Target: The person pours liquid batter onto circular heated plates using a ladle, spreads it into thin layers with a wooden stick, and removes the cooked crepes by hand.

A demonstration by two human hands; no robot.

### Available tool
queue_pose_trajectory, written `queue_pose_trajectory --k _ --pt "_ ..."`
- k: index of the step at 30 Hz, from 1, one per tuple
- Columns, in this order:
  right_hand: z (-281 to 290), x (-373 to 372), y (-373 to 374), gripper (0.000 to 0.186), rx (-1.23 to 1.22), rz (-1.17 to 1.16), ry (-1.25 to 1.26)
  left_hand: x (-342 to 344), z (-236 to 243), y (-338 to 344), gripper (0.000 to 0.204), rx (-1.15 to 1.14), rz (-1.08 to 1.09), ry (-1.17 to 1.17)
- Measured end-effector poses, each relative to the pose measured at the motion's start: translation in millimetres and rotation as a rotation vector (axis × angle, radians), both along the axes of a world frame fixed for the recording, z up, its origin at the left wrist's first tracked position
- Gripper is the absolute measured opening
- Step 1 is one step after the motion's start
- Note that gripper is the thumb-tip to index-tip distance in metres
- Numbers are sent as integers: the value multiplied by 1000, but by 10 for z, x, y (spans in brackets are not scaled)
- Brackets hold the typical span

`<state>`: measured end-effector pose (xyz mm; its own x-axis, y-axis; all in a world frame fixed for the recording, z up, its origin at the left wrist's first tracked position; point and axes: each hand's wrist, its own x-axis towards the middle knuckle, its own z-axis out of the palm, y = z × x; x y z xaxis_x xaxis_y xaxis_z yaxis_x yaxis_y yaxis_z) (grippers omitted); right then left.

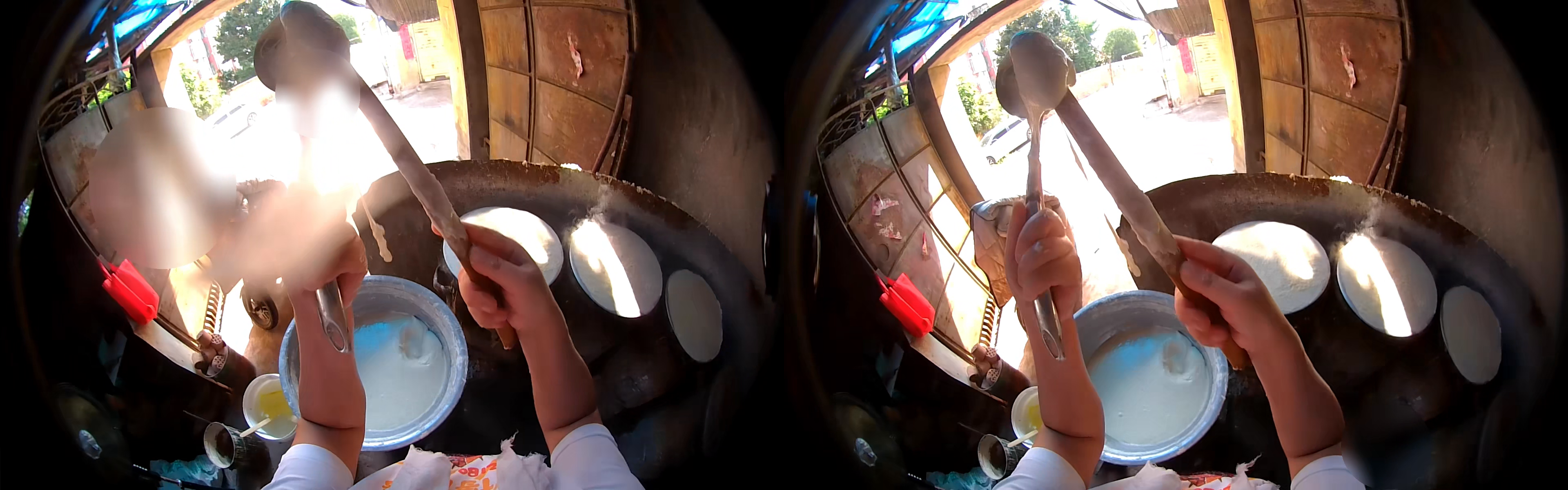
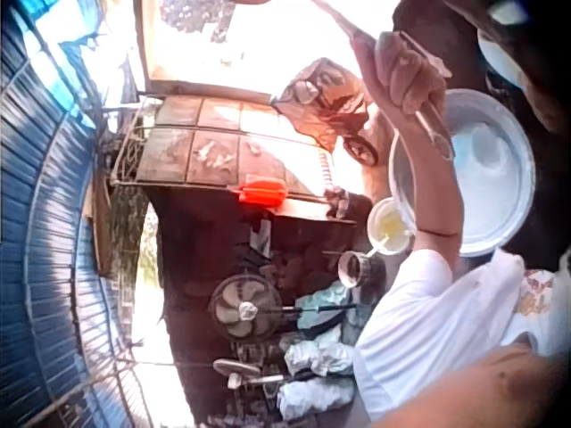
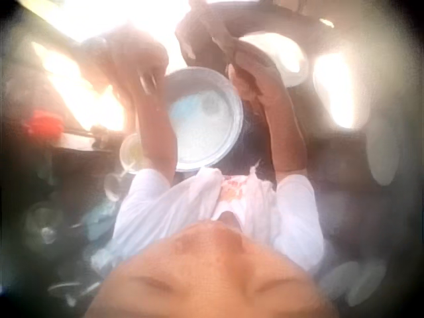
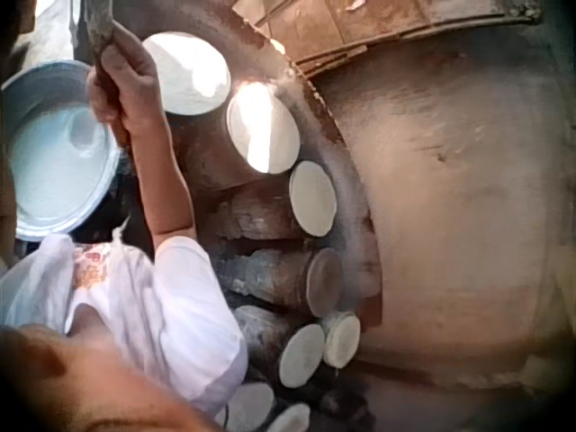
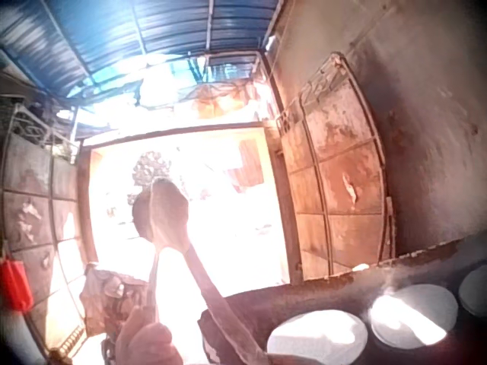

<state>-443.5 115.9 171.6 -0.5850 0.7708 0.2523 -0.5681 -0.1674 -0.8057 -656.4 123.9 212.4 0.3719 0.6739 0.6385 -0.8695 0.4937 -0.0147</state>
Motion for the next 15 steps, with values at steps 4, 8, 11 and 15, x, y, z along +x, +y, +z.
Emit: queue_pose_trajectory --k 4,8,11,15 --pt "-1169 -105 -300 40 -199 66 -10 -426 -929 -286 40 -254 -88 162" --pt "-1763 169 -693 33 -574 -31 -175 -488 -1526 -384 39 -832 -372 223" --pt "-1812 493 -1056 33 -552 -150 -65 -270 -1514 -598 39 -643 -323 442" --pt "-2085 809 -1644 34 -701 -410 9 688 -1812 -81 38 -947 -766 509"
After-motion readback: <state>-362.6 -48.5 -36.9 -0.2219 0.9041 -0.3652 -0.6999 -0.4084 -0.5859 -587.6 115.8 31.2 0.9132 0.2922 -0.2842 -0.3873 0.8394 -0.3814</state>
